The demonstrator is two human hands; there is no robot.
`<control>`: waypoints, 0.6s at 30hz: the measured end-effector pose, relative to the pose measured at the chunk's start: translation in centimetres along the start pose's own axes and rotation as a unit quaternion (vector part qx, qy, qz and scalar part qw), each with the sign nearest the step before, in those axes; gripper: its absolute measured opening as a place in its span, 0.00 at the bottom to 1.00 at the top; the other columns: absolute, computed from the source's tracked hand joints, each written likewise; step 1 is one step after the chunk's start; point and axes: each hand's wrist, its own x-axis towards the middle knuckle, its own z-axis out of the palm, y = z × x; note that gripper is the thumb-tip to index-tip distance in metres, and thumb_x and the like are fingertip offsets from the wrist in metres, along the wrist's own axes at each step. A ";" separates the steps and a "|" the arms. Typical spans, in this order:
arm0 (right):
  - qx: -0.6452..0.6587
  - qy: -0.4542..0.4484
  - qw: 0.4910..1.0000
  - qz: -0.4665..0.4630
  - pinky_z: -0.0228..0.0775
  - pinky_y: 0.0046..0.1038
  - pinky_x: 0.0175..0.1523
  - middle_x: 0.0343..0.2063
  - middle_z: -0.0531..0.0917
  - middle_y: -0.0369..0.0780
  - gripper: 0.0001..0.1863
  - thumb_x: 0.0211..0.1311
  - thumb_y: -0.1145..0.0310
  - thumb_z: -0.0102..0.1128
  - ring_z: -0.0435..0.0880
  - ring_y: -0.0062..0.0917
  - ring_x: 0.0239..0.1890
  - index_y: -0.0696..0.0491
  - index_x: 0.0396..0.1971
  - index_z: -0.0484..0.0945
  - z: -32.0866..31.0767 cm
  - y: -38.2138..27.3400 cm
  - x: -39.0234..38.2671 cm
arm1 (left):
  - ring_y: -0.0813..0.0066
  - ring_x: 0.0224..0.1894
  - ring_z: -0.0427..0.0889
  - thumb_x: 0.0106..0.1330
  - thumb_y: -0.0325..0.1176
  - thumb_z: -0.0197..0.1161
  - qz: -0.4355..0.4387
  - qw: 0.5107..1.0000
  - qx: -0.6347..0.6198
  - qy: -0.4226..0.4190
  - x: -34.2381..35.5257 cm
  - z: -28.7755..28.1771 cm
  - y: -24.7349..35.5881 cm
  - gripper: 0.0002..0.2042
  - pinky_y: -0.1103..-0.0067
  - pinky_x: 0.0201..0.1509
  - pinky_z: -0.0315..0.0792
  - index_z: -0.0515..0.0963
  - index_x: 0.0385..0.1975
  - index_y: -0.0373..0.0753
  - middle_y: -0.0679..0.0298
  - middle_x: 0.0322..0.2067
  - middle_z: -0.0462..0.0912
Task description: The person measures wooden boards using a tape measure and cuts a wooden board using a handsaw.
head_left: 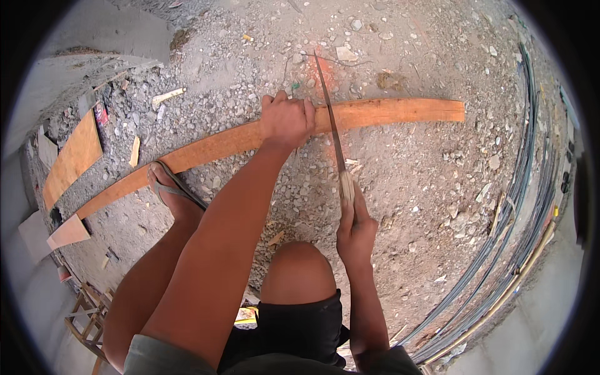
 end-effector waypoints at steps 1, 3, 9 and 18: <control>-0.008 0.008 1.000 0.007 0.72 0.31 0.26 0.25 0.86 0.50 0.22 0.78 0.71 0.52 0.84 0.28 0.19 0.59 0.68 0.73 -1.6 2.2 -4.8 | 0.63 0.38 0.81 0.75 0.41 0.48 0.001 1.000 -0.008 0.005 0.6 0.4 0.2 0.24 0.64 0.49 0.66 0.85 0.18 0.40 0.59 0.25 0.88; -0.040 0.008 0.999 0.026 0.79 0.30 0.31 0.39 0.90 0.53 0.23 0.78 0.71 0.51 0.91 0.33 0.27 0.61 0.68 0.72 -5.7 4.2 -11.0 | 0.62 0.39 0.81 0.75 0.41 0.48 0.016 0.998 -0.039 0.042 1.0 0.0 2.7 0.24 0.64 0.49 0.66 0.85 0.19 0.40 0.59 0.25 0.88; -0.041 0.072 0.994 -0.068 0.70 0.37 0.23 0.16 0.79 0.53 0.23 0.76 0.70 0.56 0.82 0.41 0.15 0.51 0.68 0.75 0.7 1.4 6.8 | 0.62 0.40 0.81 0.77 0.40 0.47 0.015 0.998 -0.067 0.016 0.8 1.3 4.0 0.23 0.63 0.51 0.66 0.87 0.25 0.39 0.59 0.28 0.89; 0.012 0.026 0.998 0.051 0.77 0.46 0.27 0.18 0.82 0.52 0.28 0.75 0.64 0.58 0.85 0.48 0.20 0.48 0.73 0.69 -6.2 3.3 -10.0 | 0.54 0.39 0.79 0.77 0.38 0.46 0.022 0.998 -0.042 0.032 1.0 0.8 3.5 0.23 0.61 0.49 0.66 0.86 0.25 0.37 0.54 0.26 0.86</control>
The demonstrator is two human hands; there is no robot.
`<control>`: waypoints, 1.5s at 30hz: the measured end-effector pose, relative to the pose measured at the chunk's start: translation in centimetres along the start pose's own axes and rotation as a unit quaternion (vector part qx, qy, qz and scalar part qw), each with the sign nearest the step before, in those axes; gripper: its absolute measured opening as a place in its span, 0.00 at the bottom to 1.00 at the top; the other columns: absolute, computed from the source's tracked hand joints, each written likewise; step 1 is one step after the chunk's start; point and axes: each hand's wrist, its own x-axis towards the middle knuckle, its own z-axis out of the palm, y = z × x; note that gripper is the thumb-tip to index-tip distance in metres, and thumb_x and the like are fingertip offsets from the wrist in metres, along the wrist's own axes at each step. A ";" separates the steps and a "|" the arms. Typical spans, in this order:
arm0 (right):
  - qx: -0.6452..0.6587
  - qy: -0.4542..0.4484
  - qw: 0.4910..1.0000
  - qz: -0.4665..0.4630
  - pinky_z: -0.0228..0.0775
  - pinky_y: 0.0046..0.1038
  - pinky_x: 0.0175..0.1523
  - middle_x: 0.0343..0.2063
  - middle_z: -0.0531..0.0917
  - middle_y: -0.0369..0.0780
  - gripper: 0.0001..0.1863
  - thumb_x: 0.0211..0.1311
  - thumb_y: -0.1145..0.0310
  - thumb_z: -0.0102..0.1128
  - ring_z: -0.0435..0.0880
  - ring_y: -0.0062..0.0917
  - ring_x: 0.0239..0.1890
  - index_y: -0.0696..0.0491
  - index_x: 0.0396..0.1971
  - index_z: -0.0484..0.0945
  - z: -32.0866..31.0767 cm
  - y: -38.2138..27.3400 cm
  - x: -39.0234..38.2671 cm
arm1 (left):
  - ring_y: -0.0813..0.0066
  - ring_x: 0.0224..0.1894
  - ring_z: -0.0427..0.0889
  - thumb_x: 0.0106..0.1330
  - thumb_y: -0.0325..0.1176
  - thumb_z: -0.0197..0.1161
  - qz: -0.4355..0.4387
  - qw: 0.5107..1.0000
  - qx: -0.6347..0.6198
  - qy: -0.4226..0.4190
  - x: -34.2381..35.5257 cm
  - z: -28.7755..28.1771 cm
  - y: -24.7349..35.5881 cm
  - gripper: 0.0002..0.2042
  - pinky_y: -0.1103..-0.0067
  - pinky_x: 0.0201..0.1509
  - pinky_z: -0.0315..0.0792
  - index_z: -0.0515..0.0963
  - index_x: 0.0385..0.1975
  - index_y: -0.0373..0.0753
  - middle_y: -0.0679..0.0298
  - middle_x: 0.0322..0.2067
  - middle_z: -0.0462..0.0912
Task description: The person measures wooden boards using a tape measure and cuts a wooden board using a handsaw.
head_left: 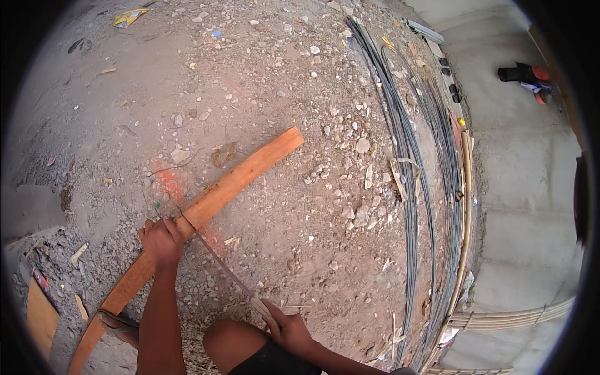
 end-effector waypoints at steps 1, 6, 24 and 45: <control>-0.009 -0.011 1.000 0.005 0.77 0.47 0.28 0.19 0.82 0.52 0.27 0.75 0.64 0.58 0.85 0.50 0.20 0.49 0.72 0.70 0.9 -0.8 1.8 | 0.54 0.39 0.79 0.77 0.38 0.46 -0.001 1.000 -0.001 -0.012 -0.1 -0.2 0.3 0.23 0.61 0.49 0.66 0.86 0.24 0.37 0.54 0.26 0.86; -0.020 0.148 0.972 -0.182 0.77 0.48 0.30 0.19 0.81 0.53 0.20 0.74 0.65 0.58 0.81 0.57 0.20 0.51 0.63 0.77 8.8 -4.8 17.3 | 0.54 0.37 0.79 0.77 0.39 0.45 0.048 0.998 0.010 0.035 -0.1 1.3 0.2 0.24 0.61 0.48 0.67 0.86 0.24 0.38 0.55 0.25 0.86; 0.031 0.019 0.998 -0.051 0.75 0.42 0.28 0.20 0.82 0.53 0.21 0.72 0.68 0.62 0.84 0.49 0.21 0.53 0.63 0.80 6.3 -4.3 8.6 | 0.53 0.37 0.82 0.76 0.40 0.46 0.012 0.998 0.068 0.000 -0.9 -0.4 -4.3 0.23 0.58 0.46 0.70 0.86 0.25 0.38 0.53 0.27 0.87; -0.055 0.013 0.994 -0.097 0.70 0.35 0.24 0.19 0.81 0.53 0.23 0.75 0.73 0.56 0.80 0.34 0.15 0.59 0.68 0.73 4.6 -1.9 7.9 | 0.62 0.38 0.80 0.76 0.39 0.48 0.014 1.000 0.009 0.021 -0.5 -0.3 -1.0 0.22 0.63 0.49 0.66 0.84 0.22 0.41 0.62 0.27 0.88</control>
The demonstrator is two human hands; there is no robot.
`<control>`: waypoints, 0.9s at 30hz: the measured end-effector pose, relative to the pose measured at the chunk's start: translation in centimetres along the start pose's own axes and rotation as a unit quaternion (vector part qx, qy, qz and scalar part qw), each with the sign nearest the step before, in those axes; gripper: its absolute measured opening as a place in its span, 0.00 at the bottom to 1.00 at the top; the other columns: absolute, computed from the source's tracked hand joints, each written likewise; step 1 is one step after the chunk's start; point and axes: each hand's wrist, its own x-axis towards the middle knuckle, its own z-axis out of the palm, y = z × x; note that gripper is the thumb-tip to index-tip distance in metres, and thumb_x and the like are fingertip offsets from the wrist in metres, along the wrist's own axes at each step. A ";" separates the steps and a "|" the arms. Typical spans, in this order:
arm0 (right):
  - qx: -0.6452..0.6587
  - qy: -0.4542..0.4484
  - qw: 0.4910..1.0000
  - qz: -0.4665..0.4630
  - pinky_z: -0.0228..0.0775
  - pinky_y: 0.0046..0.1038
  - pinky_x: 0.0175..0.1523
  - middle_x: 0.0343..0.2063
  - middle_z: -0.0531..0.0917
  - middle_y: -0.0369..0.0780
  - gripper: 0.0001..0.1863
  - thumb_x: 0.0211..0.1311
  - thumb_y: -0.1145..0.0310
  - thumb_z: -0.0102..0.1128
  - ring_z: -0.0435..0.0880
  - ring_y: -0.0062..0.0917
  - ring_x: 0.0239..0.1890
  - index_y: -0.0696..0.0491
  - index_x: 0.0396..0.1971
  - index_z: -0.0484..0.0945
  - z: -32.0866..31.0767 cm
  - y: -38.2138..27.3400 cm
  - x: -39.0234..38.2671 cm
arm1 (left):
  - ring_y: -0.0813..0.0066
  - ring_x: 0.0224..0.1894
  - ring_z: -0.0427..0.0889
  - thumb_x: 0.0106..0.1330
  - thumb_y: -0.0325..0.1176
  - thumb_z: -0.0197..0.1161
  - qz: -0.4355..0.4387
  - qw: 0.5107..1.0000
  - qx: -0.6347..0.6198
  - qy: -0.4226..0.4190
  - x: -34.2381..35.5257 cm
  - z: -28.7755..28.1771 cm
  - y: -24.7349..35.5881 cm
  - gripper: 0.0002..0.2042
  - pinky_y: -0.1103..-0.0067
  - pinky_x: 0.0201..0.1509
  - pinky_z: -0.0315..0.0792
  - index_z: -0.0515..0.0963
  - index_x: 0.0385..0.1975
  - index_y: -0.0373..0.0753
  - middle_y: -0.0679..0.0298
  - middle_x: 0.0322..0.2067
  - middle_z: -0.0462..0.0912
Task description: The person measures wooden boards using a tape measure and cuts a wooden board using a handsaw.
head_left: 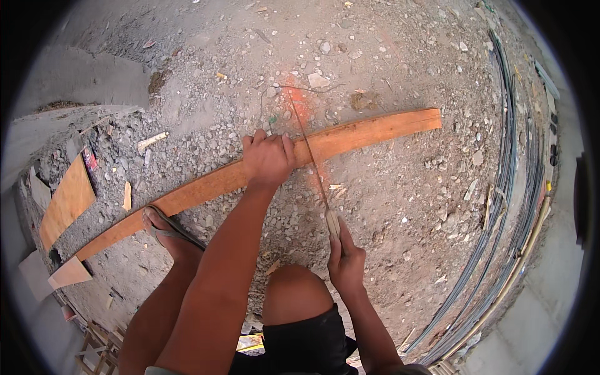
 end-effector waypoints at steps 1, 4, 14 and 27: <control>-0.013 -0.014 1.000 0.003 0.69 0.33 0.24 0.22 0.81 0.55 0.22 0.76 0.73 0.54 0.78 0.31 0.15 0.61 0.67 0.73 1.8 -0.3 4.5 | 0.62 0.38 0.80 0.76 0.39 0.48 0.004 1.000 -0.009 0.000 0.1 0.2 0.5 0.22 0.63 0.49 0.66 0.84 0.22 0.41 0.62 0.27 0.88; -0.017 -0.016 1.000 -0.007 0.65 0.35 0.23 0.19 0.76 0.56 0.22 0.77 0.72 0.55 0.72 0.29 0.14 0.61 0.67 0.73 2.8 -3.0 8.3 | 0.62 0.39 0.80 0.76 0.39 0.48 -0.009 0.999 -0.008 -0.034 -0.6 0.1 0.3 0.22 0.63 0.49 0.66 0.84 0.22 0.41 0.62 0.27 0.88; -0.041 -0.007 0.999 0.019 0.72 0.36 0.24 0.20 0.83 0.53 0.23 0.74 0.73 0.58 0.86 0.38 0.19 0.58 0.67 0.75 -0.3 -1.6 1.1 | 0.63 0.38 0.79 0.75 0.39 0.49 0.001 1.000 -0.013 -0.006 -0.1 0.3 0.0 0.21 0.64 0.50 0.64 0.84 0.22 0.41 0.62 0.27 0.88; -0.026 -0.014 0.999 0.017 0.77 0.35 0.27 0.30 0.88 0.55 0.23 0.74 0.75 0.58 0.90 0.40 0.24 0.61 0.67 0.74 -1.7 -1.5 -2.3 | 0.64 0.39 0.80 0.77 0.40 0.47 0.000 1.000 -0.004 -0.011 -0.3 -0.1 -0.2 0.23 0.65 0.50 0.64 0.84 0.22 0.41 0.61 0.27 0.88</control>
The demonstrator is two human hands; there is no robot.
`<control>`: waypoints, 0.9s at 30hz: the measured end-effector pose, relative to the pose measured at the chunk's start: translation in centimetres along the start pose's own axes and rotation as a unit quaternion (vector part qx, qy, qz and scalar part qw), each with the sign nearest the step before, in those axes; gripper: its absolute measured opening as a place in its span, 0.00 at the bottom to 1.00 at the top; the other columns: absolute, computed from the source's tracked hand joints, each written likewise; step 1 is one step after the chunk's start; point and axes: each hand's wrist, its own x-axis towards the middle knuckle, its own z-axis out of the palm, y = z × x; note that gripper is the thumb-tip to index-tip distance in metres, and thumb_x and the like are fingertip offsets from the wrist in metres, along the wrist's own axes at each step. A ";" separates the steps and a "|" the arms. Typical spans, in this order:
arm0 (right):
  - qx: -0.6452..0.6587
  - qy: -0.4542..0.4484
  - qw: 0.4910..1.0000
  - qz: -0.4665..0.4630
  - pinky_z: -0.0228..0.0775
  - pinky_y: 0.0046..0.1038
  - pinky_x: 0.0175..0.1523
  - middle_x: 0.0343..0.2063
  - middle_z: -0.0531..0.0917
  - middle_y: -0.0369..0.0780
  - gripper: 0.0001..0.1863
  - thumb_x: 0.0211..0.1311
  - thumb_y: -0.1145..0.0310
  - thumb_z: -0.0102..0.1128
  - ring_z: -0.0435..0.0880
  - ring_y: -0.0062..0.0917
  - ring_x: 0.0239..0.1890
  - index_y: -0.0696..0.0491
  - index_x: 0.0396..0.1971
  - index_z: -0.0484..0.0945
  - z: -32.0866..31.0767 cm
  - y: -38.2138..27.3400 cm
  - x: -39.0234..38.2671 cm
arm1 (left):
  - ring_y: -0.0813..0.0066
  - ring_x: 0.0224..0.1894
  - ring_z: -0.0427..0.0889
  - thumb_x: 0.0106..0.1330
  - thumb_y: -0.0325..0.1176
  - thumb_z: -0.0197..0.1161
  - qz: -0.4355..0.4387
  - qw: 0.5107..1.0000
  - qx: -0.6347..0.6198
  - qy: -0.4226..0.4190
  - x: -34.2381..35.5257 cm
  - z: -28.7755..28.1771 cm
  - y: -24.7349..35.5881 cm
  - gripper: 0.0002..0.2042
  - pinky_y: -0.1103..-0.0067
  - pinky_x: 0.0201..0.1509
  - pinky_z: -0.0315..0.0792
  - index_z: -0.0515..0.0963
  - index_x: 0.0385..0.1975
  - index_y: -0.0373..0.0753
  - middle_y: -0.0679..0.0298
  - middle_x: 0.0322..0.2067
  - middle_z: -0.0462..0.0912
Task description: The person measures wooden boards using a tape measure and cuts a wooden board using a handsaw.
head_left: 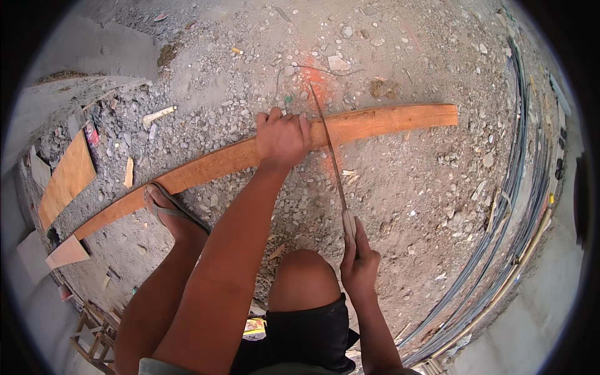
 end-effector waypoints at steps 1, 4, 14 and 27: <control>0.004 0.005 1.000 -0.004 0.74 0.37 0.25 0.23 0.85 0.54 0.23 0.74 0.74 0.58 0.86 0.41 0.19 0.60 0.66 0.75 2.2 -0.3 3.8 | 0.63 0.39 0.80 0.77 0.40 0.46 -0.003 1.000 0.003 0.000 0.0 0.3 -0.3 0.24 0.65 0.50 0.64 0.85 0.22 0.41 0.61 0.27 0.88; -0.018 0.032 0.999 -0.031 0.71 0.39 0.24 0.17 0.80 0.53 0.22 0.74 0.72 0.58 0.82 0.43 0.16 0.58 0.66 0.75 3.9 -0.8 10.8 | 0.63 0.39 0.80 0.77 0.40 0.46 -0.016 0.999 0.012 -0.037 0.6 0.6 1.3 0.23 0.65 0.50 0.65 0.85 0.22 0.42 0.61 0.27 0.88; 0.023 -0.014 0.999 0.030 0.77 0.31 0.27 0.30 0.89 0.53 0.24 0.76 0.73 0.55 0.91 0.33 0.24 0.58 0.69 0.72 1.2 1.6 2.0 | 0.62 0.39 0.81 0.77 0.41 0.46 -0.010 1.000 0.000 0.013 0.6 0.1 0.2 0.23 0.65 0.49 0.66 0.86 0.22 0.44 0.62 0.27 0.88; 0.022 0.000 1.000 0.017 0.75 0.32 0.27 0.29 0.88 0.52 0.23 0.76 0.73 0.55 0.88 0.35 0.20 0.59 0.68 0.73 0.6 2.1 -0.9 | 0.62 0.40 0.81 0.77 0.42 0.46 -0.013 1.000 0.006 -0.009 0.2 -0.4 0.5 0.24 0.64 0.48 0.69 0.84 0.22 0.42 0.61 0.28 0.89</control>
